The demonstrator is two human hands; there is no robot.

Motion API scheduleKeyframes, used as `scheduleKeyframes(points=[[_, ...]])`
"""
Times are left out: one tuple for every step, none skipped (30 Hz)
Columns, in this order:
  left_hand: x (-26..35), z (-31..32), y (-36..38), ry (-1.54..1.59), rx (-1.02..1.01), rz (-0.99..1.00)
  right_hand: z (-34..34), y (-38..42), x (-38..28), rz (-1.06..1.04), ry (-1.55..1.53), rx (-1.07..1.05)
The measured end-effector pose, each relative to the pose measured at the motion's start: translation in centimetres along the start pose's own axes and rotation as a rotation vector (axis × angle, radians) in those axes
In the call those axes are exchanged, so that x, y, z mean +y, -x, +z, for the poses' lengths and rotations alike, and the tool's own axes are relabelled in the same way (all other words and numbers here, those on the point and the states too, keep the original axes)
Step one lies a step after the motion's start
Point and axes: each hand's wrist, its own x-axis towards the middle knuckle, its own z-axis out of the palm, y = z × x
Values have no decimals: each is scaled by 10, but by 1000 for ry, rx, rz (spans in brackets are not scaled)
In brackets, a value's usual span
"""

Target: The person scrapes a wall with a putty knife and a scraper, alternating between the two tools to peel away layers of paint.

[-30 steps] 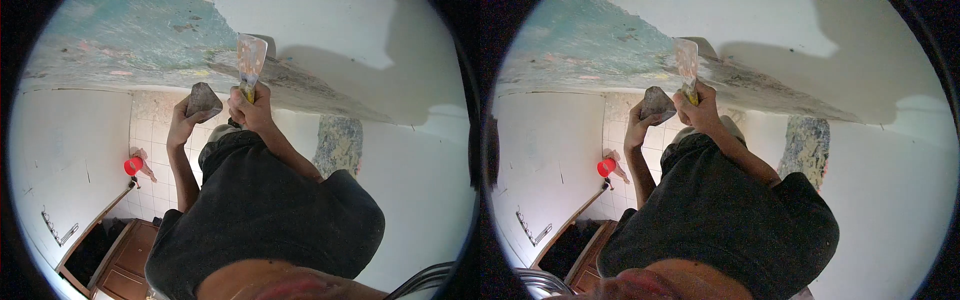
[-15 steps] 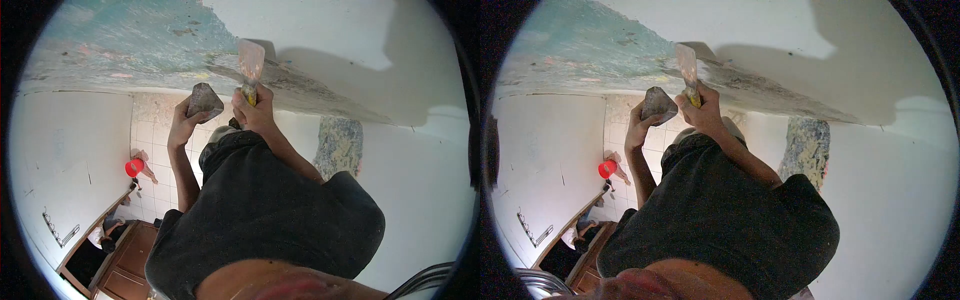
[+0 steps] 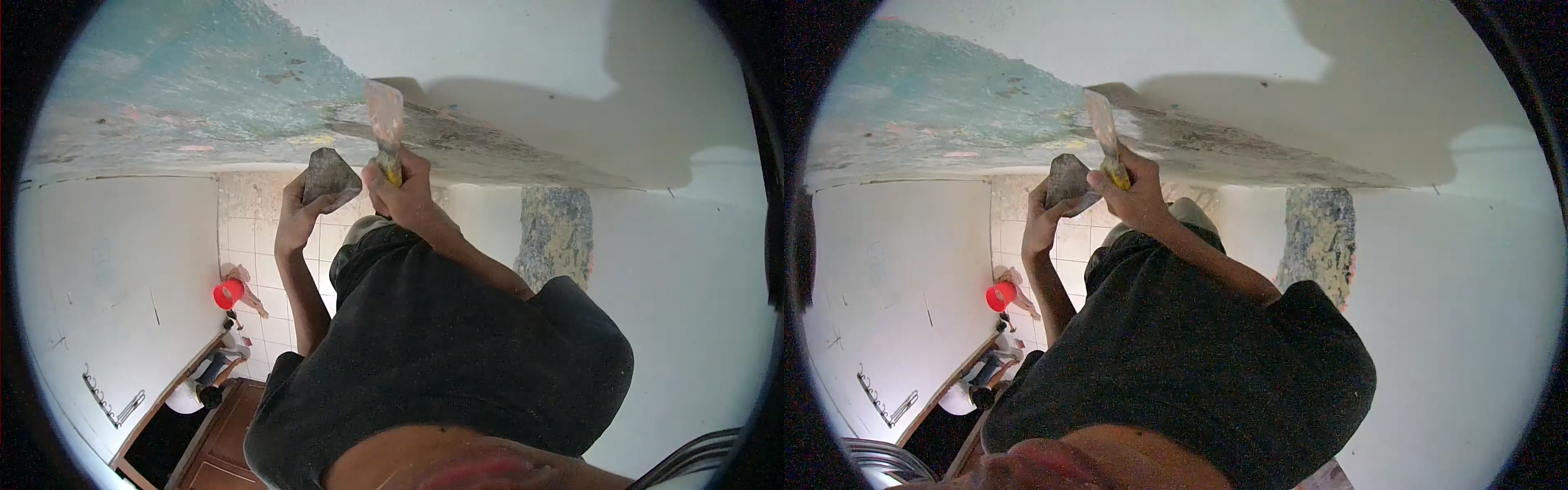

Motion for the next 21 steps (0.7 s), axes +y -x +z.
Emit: scheduleKeyframes(points=[[2, 1, 0, 8, 10, 1, 0, 1, -4, 0, -28, -19], [1, 1, -2, 1, 5, 7, 2, 3, -9, 0, -57, -38], [-1, 0, -4, -5, -3, 11, 3, 5, -13, 2, -86, -54], [-4, 0, -4, -11, -13, 10, 3, 4, -12, 8, -74, -45], [-5, 1, -3, -20, -22, 5, 2, 3, -11, 15, -63, -36], [-5, 0, -4, -30, -28, 4, 2, 2, -9, 18, -53, -29], [-4, -1, -6, -39, -30, 9, 2, 2, -10, 34, -45, -26], [-3, -1, -7, -37, -30, 7, 2, 4, -10, 53, -36, -26], [-1, -1, -6, -37, -30, 0, 2, 5, -10, 75, -29, -23], [0, -1, -5, -36, -31, -10, 3, 4, -10, 61, -32, -20], [-2, 0, -5, -25, -30, -8, 3, 3, -11, 49, -35, -13], [-3, 0, -5, -15, -30, -9, 4, 4, -10, 40, -39, -4], [-4, 0, -4, -5, -27, -7, 3, 6, -7, 39, -35, 0], [-3, 0, -4, -4, -24, -1, 1, 5, -2, 31, -27, -1], [-2, 1, -3, -3, -19, 4, 2, 3, -3, 24, -19, -5], [-1, 1, -2, -3, -14, 8, 3, 2, -6, 21, -30, -16], [0, 2, -3, -8, -11, 11, 4, 3, -10, 19, -41, -23], [1, 3, -2, -13, -11, 9, 5, 4, -14, 20, -52, -26], [1, 4, -1, -17, -11, 5, 3, 4, -11, -6, -19, -13], [0, 4, 0, -11, -17, 1, 0, 3, -5, -32, 13, -3], [-1, 3, 1, -6, -21, 2, 0, 2, -6, -42, 23, -5]])
